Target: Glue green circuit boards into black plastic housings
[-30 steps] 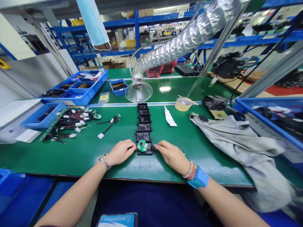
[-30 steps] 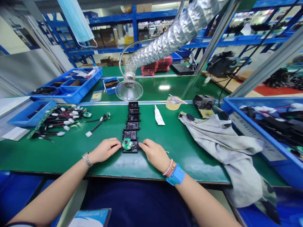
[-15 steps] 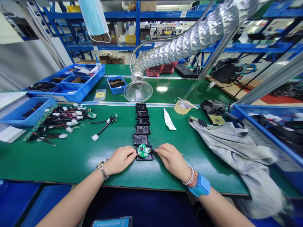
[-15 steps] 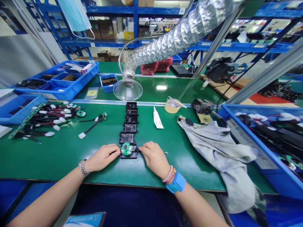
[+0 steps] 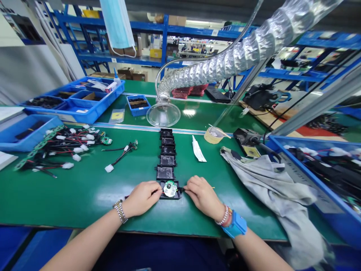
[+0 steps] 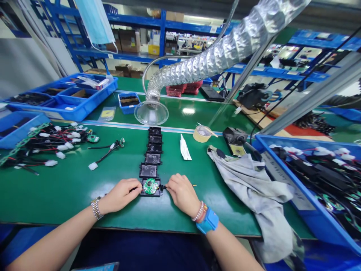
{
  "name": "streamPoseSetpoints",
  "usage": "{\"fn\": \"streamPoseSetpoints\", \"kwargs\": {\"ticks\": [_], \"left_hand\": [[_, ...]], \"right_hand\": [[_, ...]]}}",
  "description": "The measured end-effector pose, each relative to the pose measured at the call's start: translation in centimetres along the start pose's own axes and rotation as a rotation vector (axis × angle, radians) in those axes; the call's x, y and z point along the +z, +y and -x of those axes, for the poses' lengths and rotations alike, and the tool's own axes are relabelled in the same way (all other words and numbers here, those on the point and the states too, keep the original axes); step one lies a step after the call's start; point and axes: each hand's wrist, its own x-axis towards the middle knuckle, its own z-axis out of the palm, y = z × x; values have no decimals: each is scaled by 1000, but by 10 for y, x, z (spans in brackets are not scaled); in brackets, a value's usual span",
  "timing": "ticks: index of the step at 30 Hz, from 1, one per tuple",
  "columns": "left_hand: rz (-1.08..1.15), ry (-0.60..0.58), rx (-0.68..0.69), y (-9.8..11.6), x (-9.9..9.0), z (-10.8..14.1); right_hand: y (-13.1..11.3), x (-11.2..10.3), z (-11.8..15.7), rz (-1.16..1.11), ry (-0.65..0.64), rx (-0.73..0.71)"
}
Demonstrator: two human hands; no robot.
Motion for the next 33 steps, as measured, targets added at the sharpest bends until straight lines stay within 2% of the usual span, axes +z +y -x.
{"fn": "streamPoseSetpoints", "kwargs": {"ticks": [6,10,12,13,14,15,17,20,23,26,29,33], "left_hand": [[53,-26,-34,-1,-4,-2],[42,-41,-19,-3,-2,-3],[31,-37,-4,-4,-1,-3],[27,-31,-2,-4,0,-3],[24,-25,-3,-5,0,-3],[22,-20,-6,-5,1,-3],[16,-16,-13,-5,1,-3],[1,-14,-10,-6,2,-4],[-8,-10,0,-6,2,-4],[-2,-7,-3,-6,2,-4],[16,-12,-9,-6,1,-4],[26,-9,-5,-7,1,-3]], "right_hand": [[0,2,2,-7,-15,24],[15,-10,-8,-228,-85,0],[34,-18,-22,-334,-58,164],[46,-22,-32,-345,-6,321],[58,-24,-42,-304,96,542],[70,-25,-53,-265,162,662],[92,-22,-72,-230,234,807],[111,-14,-89,-263,280,907],[112,-12,-91,-353,352,925],[100,-19,-81,-500,445,867],[79,-31,-62,-668,509,775],[49,-49,-27,-971,476,615]]}}
